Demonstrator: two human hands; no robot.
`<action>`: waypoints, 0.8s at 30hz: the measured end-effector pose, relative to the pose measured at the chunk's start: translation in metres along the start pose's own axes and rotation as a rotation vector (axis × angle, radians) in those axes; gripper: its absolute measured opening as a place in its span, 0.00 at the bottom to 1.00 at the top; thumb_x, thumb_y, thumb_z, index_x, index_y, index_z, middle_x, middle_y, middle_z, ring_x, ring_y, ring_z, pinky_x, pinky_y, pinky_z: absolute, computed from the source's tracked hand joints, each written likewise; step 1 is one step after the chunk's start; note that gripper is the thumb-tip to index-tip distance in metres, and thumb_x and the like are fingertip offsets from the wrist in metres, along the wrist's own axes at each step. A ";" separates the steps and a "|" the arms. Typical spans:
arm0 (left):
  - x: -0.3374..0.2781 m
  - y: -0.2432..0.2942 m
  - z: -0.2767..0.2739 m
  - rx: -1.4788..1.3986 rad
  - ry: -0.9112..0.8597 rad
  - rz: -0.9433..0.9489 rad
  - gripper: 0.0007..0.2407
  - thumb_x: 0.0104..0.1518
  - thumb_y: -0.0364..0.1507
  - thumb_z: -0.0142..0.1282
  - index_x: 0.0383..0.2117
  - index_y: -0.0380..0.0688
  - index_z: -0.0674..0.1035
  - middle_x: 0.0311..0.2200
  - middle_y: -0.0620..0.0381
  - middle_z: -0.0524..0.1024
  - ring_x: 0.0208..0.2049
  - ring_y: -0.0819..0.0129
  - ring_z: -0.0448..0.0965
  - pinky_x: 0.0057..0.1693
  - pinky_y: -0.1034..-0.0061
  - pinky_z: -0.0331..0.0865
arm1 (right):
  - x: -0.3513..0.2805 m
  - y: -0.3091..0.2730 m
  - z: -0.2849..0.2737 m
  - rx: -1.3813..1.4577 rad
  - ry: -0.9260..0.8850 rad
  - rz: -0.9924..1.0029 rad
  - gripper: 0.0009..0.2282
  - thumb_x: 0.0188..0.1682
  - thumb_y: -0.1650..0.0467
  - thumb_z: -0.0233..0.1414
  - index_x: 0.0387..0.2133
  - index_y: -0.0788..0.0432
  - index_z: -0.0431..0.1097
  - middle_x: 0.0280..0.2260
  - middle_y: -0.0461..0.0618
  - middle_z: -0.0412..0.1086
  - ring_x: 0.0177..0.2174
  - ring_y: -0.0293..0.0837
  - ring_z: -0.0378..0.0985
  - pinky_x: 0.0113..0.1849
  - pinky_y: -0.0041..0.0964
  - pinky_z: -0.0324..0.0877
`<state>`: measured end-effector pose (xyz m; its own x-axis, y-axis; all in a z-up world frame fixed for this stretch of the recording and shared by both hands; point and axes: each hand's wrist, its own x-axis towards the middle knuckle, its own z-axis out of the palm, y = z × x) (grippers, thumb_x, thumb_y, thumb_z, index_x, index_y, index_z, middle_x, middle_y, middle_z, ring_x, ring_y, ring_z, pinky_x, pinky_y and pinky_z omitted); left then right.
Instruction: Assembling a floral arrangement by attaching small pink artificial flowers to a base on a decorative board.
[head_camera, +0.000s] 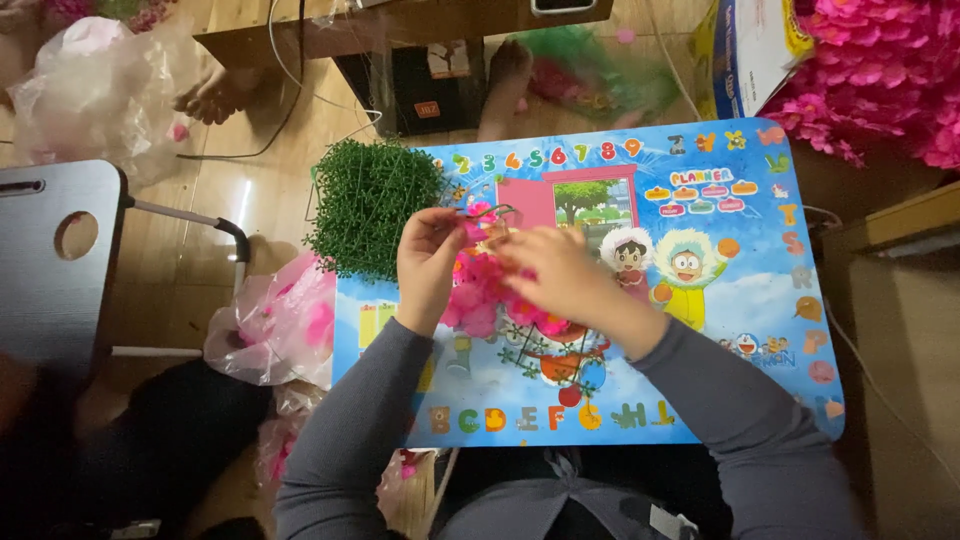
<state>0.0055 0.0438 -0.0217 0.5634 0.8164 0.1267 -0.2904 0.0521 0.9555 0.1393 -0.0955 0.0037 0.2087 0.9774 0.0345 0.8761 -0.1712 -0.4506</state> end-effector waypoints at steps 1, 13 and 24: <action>-0.001 -0.006 0.000 -0.001 0.000 -0.001 0.11 0.56 0.15 0.57 0.43 0.40 0.77 0.37 0.59 0.78 0.38 0.77 0.80 0.45 0.83 0.76 | -0.002 0.001 -0.010 0.000 -0.001 0.000 0.17 0.49 0.59 0.54 0.51 0.47 0.72 0.53 0.49 0.71 0.55 0.55 0.69 0.52 0.62 0.58; -0.025 0.005 0.016 0.446 -0.303 0.459 0.13 0.49 0.25 0.71 0.41 0.47 0.82 0.36 0.55 0.83 0.42 0.56 0.84 0.50 0.67 0.75 | -0.002 0.036 0.013 1.393 0.100 0.332 0.11 0.48 0.76 0.58 0.44 0.64 0.70 0.35 0.51 0.77 0.34 0.41 0.83 0.25 0.19 0.70; -0.005 -0.012 -0.002 0.729 -0.350 0.439 0.15 0.48 0.28 0.70 0.43 0.51 0.83 0.41 0.56 0.79 0.42 0.55 0.82 0.48 0.64 0.77 | -0.009 0.019 0.000 1.113 0.187 0.209 0.13 0.47 0.80 0.57 0.46 0.63 0.74 0.38 0.53 0.78 0.39 0.38 0.79 0.41 0.32 0.76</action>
<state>0.0045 0.0404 -0.0348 0.7541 0.4505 0.4779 -0.0412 -0.6938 0.7190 0.1538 -0.1075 -0.0055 0.4479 0.8930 -0.0433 -0.0333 -0.0318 -0.9989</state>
